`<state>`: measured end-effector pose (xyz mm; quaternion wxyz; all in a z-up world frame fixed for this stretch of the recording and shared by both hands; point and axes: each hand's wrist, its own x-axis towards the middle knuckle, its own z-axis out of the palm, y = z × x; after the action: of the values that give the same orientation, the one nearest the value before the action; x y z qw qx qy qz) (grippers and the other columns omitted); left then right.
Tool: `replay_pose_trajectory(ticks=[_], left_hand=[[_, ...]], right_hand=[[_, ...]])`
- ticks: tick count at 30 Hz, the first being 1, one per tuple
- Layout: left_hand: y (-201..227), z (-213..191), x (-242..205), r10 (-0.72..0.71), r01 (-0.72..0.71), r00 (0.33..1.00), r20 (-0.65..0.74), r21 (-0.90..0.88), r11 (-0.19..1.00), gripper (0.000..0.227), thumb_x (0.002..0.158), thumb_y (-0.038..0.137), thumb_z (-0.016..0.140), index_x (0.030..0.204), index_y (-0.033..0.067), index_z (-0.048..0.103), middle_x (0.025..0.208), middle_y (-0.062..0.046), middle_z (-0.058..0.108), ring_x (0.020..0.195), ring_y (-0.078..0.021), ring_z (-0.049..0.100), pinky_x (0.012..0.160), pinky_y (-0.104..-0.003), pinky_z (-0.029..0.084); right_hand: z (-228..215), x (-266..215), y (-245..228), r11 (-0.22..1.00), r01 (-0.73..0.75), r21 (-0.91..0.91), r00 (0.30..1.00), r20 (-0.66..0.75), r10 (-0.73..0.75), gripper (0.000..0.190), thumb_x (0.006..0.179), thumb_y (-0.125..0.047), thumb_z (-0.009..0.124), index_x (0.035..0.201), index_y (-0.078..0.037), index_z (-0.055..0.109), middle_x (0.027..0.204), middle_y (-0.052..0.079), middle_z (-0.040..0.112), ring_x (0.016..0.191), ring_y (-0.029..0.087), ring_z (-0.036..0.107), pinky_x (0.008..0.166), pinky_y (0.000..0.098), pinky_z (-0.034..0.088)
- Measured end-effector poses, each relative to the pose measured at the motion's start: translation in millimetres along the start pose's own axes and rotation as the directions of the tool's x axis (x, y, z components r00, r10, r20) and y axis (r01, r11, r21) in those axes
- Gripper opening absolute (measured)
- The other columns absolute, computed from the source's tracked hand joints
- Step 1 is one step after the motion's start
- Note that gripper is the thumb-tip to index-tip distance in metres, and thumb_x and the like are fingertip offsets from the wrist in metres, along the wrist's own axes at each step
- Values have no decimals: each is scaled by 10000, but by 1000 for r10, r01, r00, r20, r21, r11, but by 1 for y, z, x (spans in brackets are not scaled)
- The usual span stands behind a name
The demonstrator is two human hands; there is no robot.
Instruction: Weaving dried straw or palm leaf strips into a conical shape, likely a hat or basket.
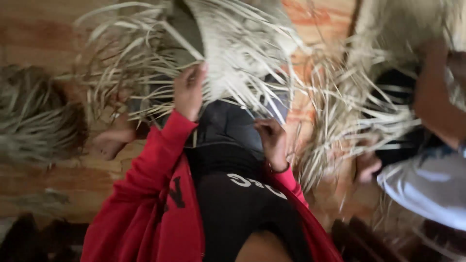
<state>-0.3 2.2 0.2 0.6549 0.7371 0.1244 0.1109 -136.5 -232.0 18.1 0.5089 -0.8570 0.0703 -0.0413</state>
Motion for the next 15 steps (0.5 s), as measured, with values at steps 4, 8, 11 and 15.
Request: replay_pose_trajectory(ticks=[4,8,11,15], left_hand=[[17,-2,-4,8,2,996,91,-113,994,254,988,321,769,1103,95,784,993,-129,789,994,-259,750,852,-394,589],[18,17,-8,71,-85,994,-81,-179,980,281,846,210,937,1033,48,803,958,-117,804,1004,-179,741,855,-353,601],[12,28,-10,85,-116,987,-134,-248,962,251,852,175,929,1023,34,811,928,-130,804,996,-137,698,809,-320,598],[18,28,-6,56,-112,985,-163,-358,927,225,833,93,922,992,0,793,926,-108,792,962,-67,630,837,-304,586]], right_hand=[[4,-1,1,992,-11,125,999,-28,14,57,934,12,787,974,-22,766,938,163,777,933,218,744,858,371,598],[-1,-7,9,998,46,52,999,-13,-46,82,913,32,794,934,-46,784,864,138,766,863,239,750,826,378,601],[-22,-25,22,999,-27,37,999,-24,28,97,902,26,810,901,-71,806,833,111,763,749,147,691,739,310,583],[-58,-56,65,962,-233,145,972,18,233,29,925,17,762,909,-5,770,728,75,679,537,90,491,521,257,470]])
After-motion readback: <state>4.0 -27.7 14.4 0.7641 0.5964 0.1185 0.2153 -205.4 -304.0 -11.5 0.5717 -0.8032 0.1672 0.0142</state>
